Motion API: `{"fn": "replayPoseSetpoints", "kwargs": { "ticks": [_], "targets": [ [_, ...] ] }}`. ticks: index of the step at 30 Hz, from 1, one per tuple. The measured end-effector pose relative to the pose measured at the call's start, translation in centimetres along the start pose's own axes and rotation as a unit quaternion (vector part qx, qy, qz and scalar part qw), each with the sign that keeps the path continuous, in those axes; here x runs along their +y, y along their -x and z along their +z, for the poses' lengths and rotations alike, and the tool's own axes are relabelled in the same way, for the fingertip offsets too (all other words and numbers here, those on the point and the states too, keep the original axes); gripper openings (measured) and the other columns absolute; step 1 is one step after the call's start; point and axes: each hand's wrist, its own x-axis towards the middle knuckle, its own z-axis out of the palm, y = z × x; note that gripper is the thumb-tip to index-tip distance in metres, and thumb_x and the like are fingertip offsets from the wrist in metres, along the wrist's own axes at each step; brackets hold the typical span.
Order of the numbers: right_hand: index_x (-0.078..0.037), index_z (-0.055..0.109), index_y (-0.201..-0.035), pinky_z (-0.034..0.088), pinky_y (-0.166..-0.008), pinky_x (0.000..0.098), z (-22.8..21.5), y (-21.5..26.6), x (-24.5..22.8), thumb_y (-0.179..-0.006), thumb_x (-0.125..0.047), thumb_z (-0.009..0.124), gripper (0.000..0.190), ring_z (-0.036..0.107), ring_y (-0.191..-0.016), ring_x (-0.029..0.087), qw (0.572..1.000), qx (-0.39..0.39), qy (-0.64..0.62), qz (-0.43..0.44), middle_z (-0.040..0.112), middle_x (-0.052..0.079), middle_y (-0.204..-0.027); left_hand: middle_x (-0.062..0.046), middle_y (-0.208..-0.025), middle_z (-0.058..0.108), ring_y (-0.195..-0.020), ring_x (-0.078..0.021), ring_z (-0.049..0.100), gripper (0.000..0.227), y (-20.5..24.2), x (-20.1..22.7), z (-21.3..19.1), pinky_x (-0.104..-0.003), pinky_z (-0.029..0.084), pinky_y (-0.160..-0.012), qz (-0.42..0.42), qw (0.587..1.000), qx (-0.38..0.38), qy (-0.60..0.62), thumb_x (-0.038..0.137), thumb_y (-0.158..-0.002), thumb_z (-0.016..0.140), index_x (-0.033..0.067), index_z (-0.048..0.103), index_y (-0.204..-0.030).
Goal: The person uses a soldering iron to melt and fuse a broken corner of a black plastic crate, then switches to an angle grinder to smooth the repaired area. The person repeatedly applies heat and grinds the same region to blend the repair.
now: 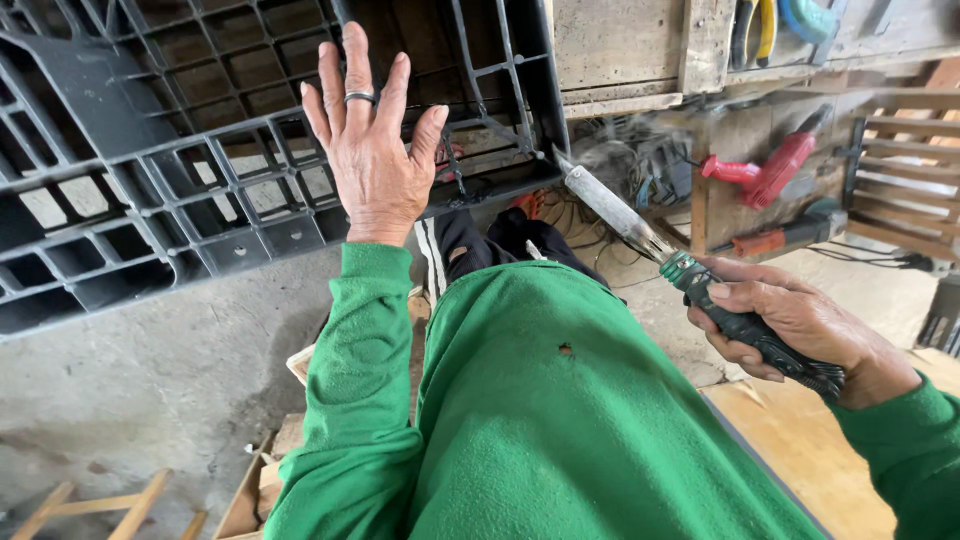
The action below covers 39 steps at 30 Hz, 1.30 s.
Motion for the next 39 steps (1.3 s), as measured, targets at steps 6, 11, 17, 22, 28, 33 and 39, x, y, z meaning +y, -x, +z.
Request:
{"fn": "replayPoseSetpoints", "kwargs": {
  "ticks": [6, 11, 17, 22, 28, 33, 39],
  "targets": [
    [-0.007, 0.055, -0.134, 0.037, -0.030, 0.0241, -0.3, -0.3, 0.7, -0.091, -0.024, 0.056, 0.046, 0.048, -0.043, 0.009, 0.999, 0.020, -0.026, -0.004, 0.059, 0.006, -0.077, -0.007, -0.171, 0.025, -0.158, -0.0362, 0.024, 0.055, 0.3, -0.8, 0.8, -0.061, 0.016, -0.131, 0.003, 1.000, 0.023, 0.000, 0.059, -0.111, 0.064, 0.0148, 0.070, -0.143],
    [0.010, 0.046, -0.125, 0.042, -0.042, 0.0308, 0.4, 0.1, 2.0, -0.111, -0.024, 0.058, 0.039, 0.050, -0.053, 0.017, 0.995, 0.002, 0.080, -0.058, 0.050, 0.013, -0.073, -0.005, -0.171, 0.024, -0.158, -0.0346, 0.025, 0.054, 0.3, -0.9, 1.0, -0.060, 0.016, -0.132, 0.003, 1.000, 0.030, 0.006, 0.058, -0.111, 0.066, 0.0153, 0.071, -0.143],
    [0.001, 0.034, -0.155, 0.053, -0.070, 0.0498, 5.5, 0.2, 4.1, -0.090, -0.017, 0.061, 0.073, 0.068, -0.078, 0.040, 0.774, 0.197, 0.528, -0.288, 0.066, 0.027, -0.099, -0.005, -0.171, 0.025, -0.158, -0.0334, 0.027, 0.052, 0.2, -0.8, 0.7, -0.059, 0.017, -0.132, 0.005, 0.999, 0.029, 0.012, 0.056, -0.110, 0.070, 0.0151, 0.072, -0.141],
    [-0.003, 0.028, -0.157, 0.052, -0.073, 0.0534, 7.1, 0.2, 4.4, -0.088, -0.018, 0.060, 0.077, 0.066, -0.084, 0.046, 0.780, 0.218, 0.532, -0.247, 0.062, 0.026, -0.102, -0.006, -0.171, 0.026, -0.157, -0.0340, 0.028, 0.049, 0.2, -0.8, 0.8, -0.060, 0.016, -0.131, 0.015, 1.000, 0.025, 0.008, 0.054, -0.110, 0.071, 0.0145, 0.073, -0.140],
    [-0.004, 0.030, -0.155, 0.052, -0.068, 0.0540, 7.0, 0.4, 5.4, -0.088, -0.019, 0.061, 0.076, 0.065, -0.079, 0.044, 0.763, 0.229, 0.556, -0.237, 0.061, 0.024, -0.097, -0.006, -0.171, 0.026, -0.158, -0.0341, 0.029, 0.049, 0.3, -0.9, 0.8, -0.060, 0.016, -0.132, 0.019, 1.000, 0.019, 0.015, 0.053, -0.111, 0.071, 0.0140, 0.073, -0.140],
    [-0.006, 0.030, -0.160, 0.052, -0.064, 0.0544, 7.5, 0.3, 5.3, -0.089, -0.018, 0.061, 0.078, 0.065, -0.072, 0.043, 0.742, 0.256, 0.579, -0.222, 0.061, 0.022, -0.094, -0.007, -0.170, 0.028, -0.156, -0.0359, 0.030, 0.048, 0.3, -0.9, 0.4, -0.061, 0.015, -0.130, 0.024, 0.999, 0.016, 0.018, 0.053, -0.108, 0.071, 0.0140, 0.074, -0.137],
    [-0.002, 0.032, -0.155, 0.051, -0.060, 0.0545, 8.6, 0.3, 5.5, -0.087, -0.016, 0.062, 0.075, 0.064, -0.068, 0.043, 0.738, 0.261, 0.557, -0.277, 0.060, 0.022, -0.091, -0.007, -0.168, 0.031, -0.154, -0.0365, 0.032, 0.049, 0.0, -0.7, 0.2, -0.061, 0.015, -0.130, 0.025, 0.999, 0.012, 0.023, 0.054, -0.107, 0.070, 0.0148, 0.075, -0.135]
  ]
}}
